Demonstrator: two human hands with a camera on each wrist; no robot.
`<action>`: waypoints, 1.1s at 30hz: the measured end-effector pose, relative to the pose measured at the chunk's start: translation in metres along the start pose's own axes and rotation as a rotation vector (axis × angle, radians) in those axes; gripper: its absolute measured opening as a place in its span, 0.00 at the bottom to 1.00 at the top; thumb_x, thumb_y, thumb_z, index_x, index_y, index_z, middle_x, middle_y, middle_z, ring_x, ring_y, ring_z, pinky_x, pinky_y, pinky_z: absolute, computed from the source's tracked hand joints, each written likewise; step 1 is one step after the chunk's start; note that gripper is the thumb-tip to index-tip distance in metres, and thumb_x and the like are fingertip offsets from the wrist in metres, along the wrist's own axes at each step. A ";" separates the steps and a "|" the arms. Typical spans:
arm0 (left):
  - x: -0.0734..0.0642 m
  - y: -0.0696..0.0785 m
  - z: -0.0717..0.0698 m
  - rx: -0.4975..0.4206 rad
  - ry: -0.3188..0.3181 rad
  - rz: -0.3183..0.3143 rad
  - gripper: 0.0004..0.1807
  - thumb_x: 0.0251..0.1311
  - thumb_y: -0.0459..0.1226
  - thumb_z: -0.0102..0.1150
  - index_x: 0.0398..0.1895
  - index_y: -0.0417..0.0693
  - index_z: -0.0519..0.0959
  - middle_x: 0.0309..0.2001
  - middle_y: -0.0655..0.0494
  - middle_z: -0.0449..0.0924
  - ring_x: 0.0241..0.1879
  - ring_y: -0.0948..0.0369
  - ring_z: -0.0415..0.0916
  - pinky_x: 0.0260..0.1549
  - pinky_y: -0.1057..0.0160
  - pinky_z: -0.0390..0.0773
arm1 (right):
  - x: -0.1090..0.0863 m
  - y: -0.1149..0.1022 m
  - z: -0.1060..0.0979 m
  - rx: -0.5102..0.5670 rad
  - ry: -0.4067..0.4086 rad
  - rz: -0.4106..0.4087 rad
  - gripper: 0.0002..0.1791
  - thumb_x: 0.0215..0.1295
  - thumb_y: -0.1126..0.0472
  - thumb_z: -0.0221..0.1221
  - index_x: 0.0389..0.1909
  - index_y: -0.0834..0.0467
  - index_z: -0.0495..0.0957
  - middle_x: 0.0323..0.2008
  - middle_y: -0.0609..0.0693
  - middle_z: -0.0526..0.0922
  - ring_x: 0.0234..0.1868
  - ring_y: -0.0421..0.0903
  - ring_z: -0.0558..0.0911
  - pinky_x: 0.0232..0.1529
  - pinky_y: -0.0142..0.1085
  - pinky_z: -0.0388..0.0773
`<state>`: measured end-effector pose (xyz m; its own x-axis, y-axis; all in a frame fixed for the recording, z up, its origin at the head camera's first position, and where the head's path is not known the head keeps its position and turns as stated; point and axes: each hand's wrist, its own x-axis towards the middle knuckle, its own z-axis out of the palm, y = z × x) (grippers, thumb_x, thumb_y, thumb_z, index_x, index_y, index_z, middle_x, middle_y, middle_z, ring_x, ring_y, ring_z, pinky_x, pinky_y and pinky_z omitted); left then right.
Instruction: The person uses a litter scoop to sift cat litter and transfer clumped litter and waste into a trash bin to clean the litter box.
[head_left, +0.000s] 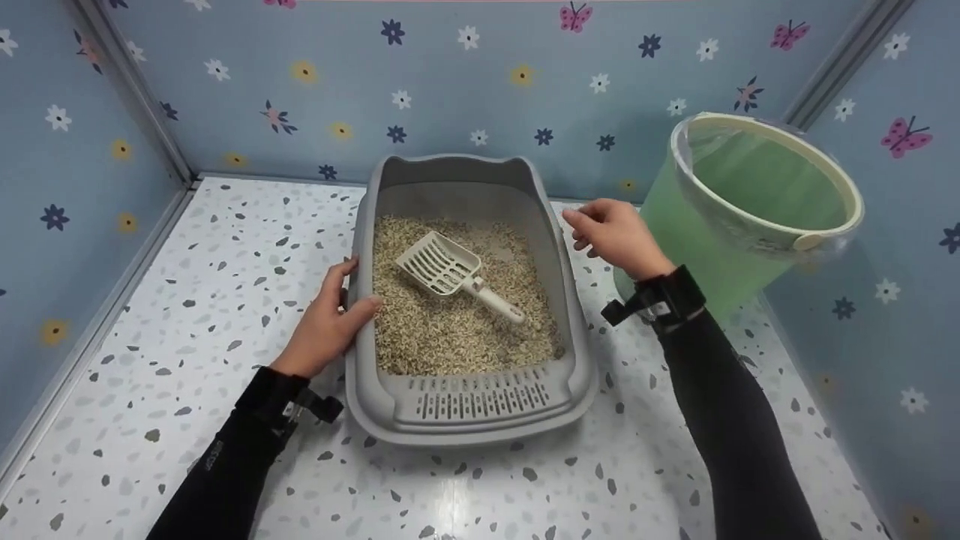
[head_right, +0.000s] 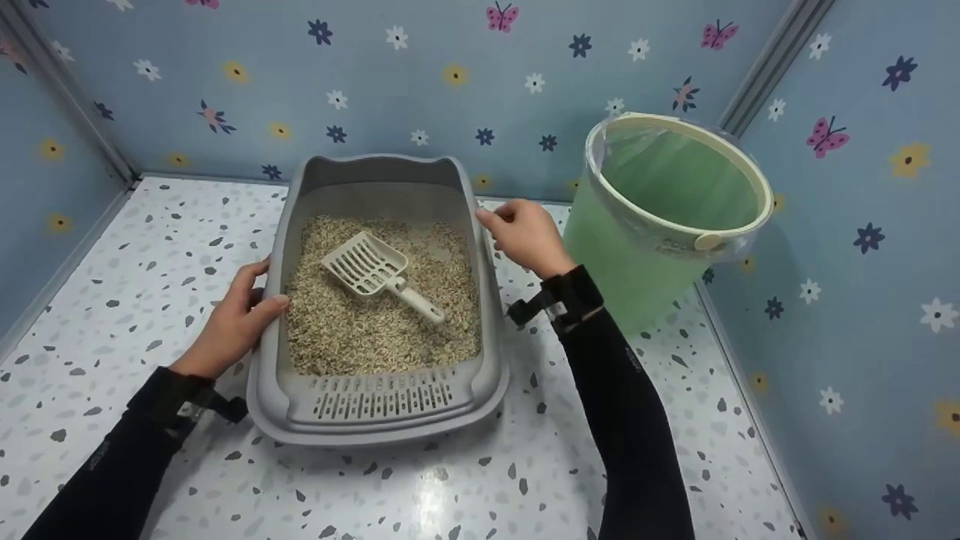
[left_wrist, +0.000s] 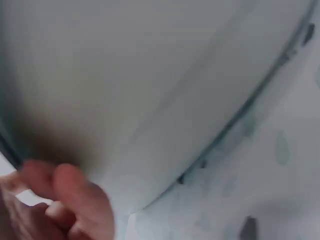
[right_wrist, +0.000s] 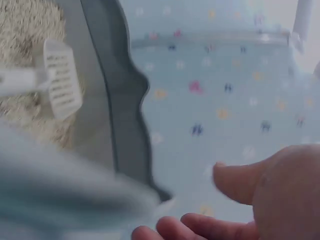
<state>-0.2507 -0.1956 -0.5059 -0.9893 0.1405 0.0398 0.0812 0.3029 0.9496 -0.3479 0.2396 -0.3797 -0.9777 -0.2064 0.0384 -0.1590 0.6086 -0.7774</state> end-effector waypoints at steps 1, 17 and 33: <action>-0.003 0.003 -0.002 0.015 -0.018 -0.019 0.49 0.79 0.61 0.62 0.93 0.69 0.47 0.56 0.34 0.76 0.42 0.46 0.83 0.35 0.49 0.92 | 0.003 0.012 0.001 0.043 0.003 0.030 0.31 0.85 0.40 0.60 0.62 0.66 0.84 0.46 0.59 0.86 0.45 0.51 0.88 0.39 0.33 0.87; -0.053 0.037 0.002 0.209 -0.144 -0.153 0.67 0.73 0.63 0.68 0.93 0.45 0.32 0.70 0.25 0.74 0.23 0.55 0.77 0.20 0.53 0.83 | 0.011 0.065 0.036 0.539 -0.175 0.273 0.42 0.78 0.36 0.65 0.65 0.75 0.81 0.43 0.55 0.92 0.42 0.47 0.91 0.43 0.41 0.92; -0.025 0.006 -0.066 0.121 -0.253 -0.145 0.54 0.84 0.58 0.56 0.93 0.46 0.36 0.82 0.23 0.58 0.63 0.34 0.82 0.64 0.39 0.84 | -0.038 0.042 0.062 0.483 -0.102 0.330 0.36 0.78 0.33 0.63 0.58 0.64 0.77 0.37 0.53 0.85 0.35 0.45 0.85 0.32 0.39 0.89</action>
<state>-0.2338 -0.2594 -0.4809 -0.9313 0.3132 -0.1862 -0.0294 0.4447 0.8952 -0.3088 0.2251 -0.4525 -0.9428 -0.1527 -0.2964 0.2555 0.2402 -0.9365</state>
